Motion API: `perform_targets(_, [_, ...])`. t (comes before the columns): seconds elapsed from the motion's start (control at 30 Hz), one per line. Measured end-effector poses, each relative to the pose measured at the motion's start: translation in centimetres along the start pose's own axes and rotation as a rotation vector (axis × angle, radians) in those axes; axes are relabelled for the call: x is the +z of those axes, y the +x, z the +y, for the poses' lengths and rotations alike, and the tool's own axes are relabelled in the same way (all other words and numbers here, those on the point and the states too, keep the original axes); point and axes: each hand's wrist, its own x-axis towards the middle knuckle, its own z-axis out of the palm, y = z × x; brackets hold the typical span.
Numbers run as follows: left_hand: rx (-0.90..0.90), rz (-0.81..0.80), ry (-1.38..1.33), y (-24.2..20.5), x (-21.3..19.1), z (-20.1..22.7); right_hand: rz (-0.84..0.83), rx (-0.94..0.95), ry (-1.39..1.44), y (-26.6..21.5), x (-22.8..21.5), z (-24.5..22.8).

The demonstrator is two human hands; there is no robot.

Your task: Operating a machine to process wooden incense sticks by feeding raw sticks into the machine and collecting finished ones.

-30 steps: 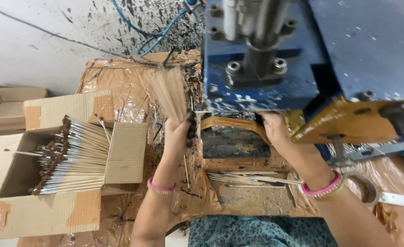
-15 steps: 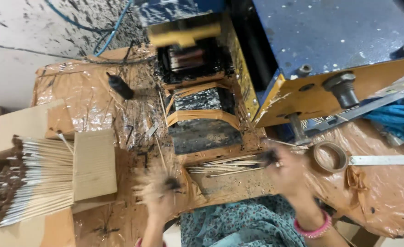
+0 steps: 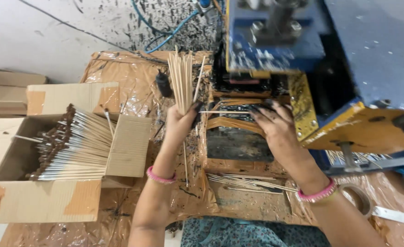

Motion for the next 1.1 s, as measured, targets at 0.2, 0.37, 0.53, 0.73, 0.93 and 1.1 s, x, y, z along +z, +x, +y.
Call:
perform_targets(0.2, [-0.189, 0.029, -0.387, 1.2, 2.7, -2.9, 0.064, 0.080, 0.032, -1.9, 1.0, 0.5])
perform_targets(0.37, [-0.371, -0.012, -0.495, 1.4, 2.9, 0.8, -0.103, 0.315, 0.208, -4.6, 3.6, 2.4])
perform_targets(0.53, [-0.335, 0.040, -0.529, -0.6, 3.0, 1.7, -0.062, 0.281, 0.219, -2.3, 1.1, 1.8])
perform_targets(0.73, [-0.180, 0.248, -0.119, -9.9, -1.1, -6.6, 0.194, 0.202, -0.258, -7.7, -9.0, -0.6])
perform_targets(0.93, [-0.302, 0.246, -0.149, -14.8, 2.2, -0.4, 0.191, 0.708, -0.195, -15.6, -9.2, 0.2])
perform_targets(1.1, [-0.088, -0.328, 0.090, -15.4, 4.1, -3.3, 0.030, 0.898, 0.732, -13.7, -5.2, -4.5])
